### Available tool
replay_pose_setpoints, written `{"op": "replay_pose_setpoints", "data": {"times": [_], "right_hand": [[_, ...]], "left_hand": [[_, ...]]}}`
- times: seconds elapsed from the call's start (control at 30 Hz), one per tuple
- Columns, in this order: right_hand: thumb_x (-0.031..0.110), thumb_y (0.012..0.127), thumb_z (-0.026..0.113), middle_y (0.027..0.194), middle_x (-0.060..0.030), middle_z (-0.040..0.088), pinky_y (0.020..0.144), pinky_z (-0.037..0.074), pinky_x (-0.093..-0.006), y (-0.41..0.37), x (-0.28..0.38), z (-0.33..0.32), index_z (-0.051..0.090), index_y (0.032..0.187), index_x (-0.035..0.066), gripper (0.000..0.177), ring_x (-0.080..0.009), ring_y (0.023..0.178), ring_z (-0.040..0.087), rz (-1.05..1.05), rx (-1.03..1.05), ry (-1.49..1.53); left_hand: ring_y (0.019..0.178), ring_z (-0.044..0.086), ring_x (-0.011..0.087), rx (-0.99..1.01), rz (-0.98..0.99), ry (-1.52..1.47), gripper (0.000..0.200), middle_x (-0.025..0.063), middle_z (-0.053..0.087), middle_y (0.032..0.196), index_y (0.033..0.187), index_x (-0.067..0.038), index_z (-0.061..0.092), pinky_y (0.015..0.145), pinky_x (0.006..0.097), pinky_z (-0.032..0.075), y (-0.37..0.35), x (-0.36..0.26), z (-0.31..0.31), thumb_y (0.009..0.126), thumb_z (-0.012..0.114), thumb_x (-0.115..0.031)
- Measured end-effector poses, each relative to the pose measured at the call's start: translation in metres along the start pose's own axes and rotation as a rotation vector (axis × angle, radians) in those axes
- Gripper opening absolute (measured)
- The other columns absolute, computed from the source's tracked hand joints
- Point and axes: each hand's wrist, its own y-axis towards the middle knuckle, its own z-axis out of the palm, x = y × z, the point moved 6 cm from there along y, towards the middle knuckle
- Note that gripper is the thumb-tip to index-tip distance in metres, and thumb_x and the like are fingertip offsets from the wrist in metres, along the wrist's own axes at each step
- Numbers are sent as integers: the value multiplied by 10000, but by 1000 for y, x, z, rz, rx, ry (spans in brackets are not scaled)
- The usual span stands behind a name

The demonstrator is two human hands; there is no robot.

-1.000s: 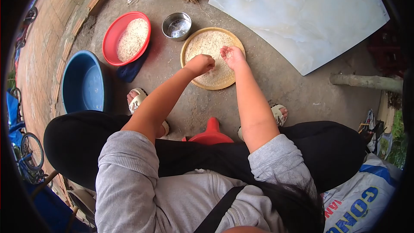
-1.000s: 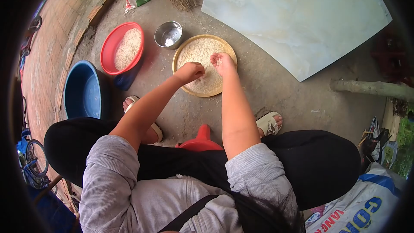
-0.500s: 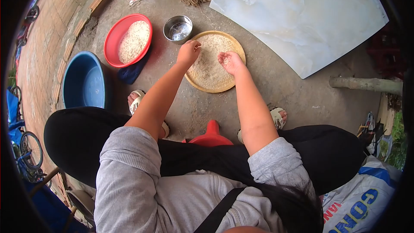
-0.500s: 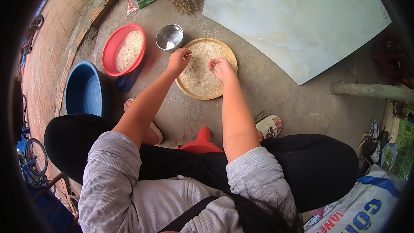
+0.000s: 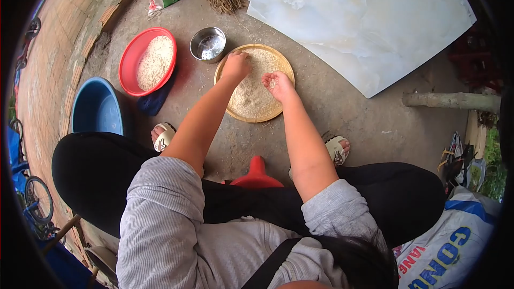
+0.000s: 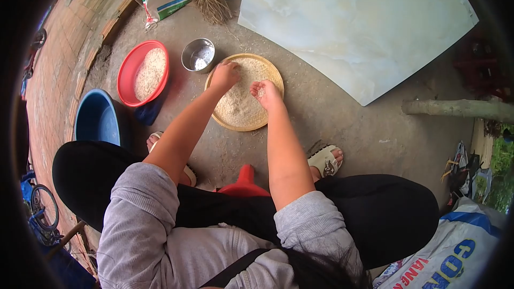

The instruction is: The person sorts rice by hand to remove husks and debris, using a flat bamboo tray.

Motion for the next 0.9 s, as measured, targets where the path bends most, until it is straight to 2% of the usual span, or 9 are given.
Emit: {"op": "replay_pose_setpoints", "data": {"times": [0.07, 0.2, 0.27, 0.33, 0.4, 0.5, 0.63, 0.77, 0.9], "right_hand": [[165, 888, 397, 842, -136, 603, 735, 511, -327, 1, 1, -2, 576, 936, -52, 286, -220, 782, 590, -9, -3, 1], [182, 866, 429, 841, -126, 599, 690, 502, -315, 7, 10, -14, 577, 916, -47, 278, -211, 766, 587, -161, -123, 118], [185, 861, 435, 821, -120, 593, 661, 497, -309, 7, 14, -17, 578, 906, -46, 275, -209, 740, 583, -187, -159, 120], [187, 855, 441, 801, -114, 588, 633, 493, -303, 4, 16, -16, 579, 895, -44, 272, -208, 715, 579, -212, -193, 122], [180, 860, 430, 765, -112, 585, 599, 492, -296, 3, 17, -9, 581, 876, -45, 270, -207, 666, 573, -229, -175, 115], [218, 888, 427, 790, -83, 587, 641, 471, -284, 16, 9, -2, 567, 902, 0, 260, -172, 696, 562, -202, -114, 72], [210, 891, 425, 728, -79, 565, 609, 510, -292, 18, 3, 25, 547, 862, -1, 245, -192, 666, 580, -106, 26, 151], [192, 881, 450, 729, -86, 580, 609, 509, -297, 27, -9, 45, 548, 857, 1, 216, -185, 659, 578, -44, -12, 99], [151, 862, 457, 684, -102, 583, 576, 506, -307, 33, -14, 76, 567, 810, -4, 197, -183, 597, 564, -41, -30, -67]], "left_hand": [[1022, 558, 346, 94, 213, 6, 310, 152, 612, 1042, 1019, -39, 656, 885, 407, 460, -1, -21, 17, 720, 660, -121], [918, 594, 312, 347, 378, 22, 140, 127, 618, 912, 874, -44, 647, 806, 382, 496, -23, -57, 46, 751, 619, -104], [837, 614, 312, 292, 431, 6, 94, 127, 626, 849, 819, -37, 632, 754, 390, 505, -31, -67, 42, 754, 615, -104], [785, 621, 329, 221, 264, -157, 92, 139, 635, 816, 815, -28, 640, 731, 400, 502, -30, -61, 35, 759, 603, -91], [747, 637, 309, 135, 239, -225, 94, 145, 643, 801, 819, -13, 649, 704, 379, 506, -29, -61, 21, 768, 620, -86], [758, 655, 235, 68, 105, -438, 135, 129, 656, 832, 882, -29, 676, 697, 324, 514, -26, -63, -2, 766, 681, -99], [768, 658, 250, 159, 166, -335, 158, 119, 673, 894, 919, -59, 692, 705, 341, 513, -31, -69, -14, 792, 657, -146], [777, 649, 269, -4, 172, -164, 157, 105, 671, 892, 912, -75, 691, 701, 365, 510, -35, -47, -45, 825, 617, -182], [740, 643, 285, -184, -114, -196, 170, 133, 659, 850, 900, -55, 654, 662, 384, 501, -42, 18, -67, 833, 620, -208]]}}
